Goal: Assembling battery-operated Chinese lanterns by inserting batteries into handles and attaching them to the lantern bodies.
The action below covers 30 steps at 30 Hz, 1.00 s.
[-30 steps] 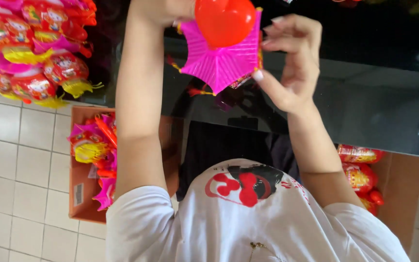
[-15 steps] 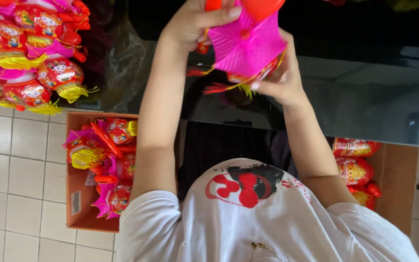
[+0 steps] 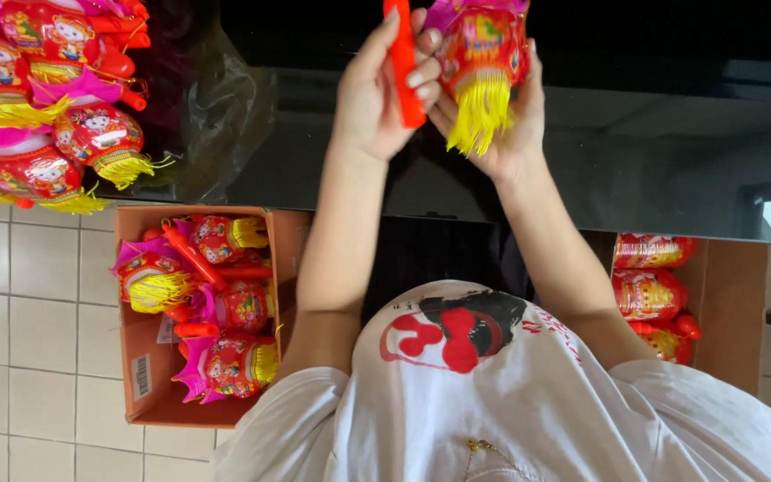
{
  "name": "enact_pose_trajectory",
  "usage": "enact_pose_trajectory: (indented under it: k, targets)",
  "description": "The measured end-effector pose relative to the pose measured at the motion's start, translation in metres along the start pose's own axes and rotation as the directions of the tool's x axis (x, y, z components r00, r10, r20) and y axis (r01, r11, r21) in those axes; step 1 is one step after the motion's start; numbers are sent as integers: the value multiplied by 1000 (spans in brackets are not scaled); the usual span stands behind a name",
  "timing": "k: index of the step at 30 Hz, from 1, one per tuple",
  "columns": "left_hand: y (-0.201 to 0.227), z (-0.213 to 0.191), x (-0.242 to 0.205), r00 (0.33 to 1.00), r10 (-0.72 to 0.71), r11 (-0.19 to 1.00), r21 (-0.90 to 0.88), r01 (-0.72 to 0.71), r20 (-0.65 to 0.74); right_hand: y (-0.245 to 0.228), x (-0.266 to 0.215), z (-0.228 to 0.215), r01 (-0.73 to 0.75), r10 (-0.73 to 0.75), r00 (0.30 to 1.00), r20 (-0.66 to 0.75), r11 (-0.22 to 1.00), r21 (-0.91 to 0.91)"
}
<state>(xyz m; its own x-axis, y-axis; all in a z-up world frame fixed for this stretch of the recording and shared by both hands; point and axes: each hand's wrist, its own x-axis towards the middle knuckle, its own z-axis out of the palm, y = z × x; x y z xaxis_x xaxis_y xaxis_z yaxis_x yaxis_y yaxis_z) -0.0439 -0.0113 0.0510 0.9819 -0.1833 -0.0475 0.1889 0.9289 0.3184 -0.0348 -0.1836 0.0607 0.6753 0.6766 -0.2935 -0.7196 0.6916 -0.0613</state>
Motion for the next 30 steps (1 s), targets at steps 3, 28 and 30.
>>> enact_pose_trajectory:
  k: [3,28,30]
  targets:
    - [-14,-3,-4,993,43,980,-198,-21,106,12,-6,-1,2,-15,997,75,984,179]
    - [14,24,-87,779,234,359,693,-625,581,-53,-38,-53,743,-387,634,669,65,-666]
    - [10,19,-88,787,237,429,665,-611,570,-55,-42,-51,755,-372,521,768,-219,-618]
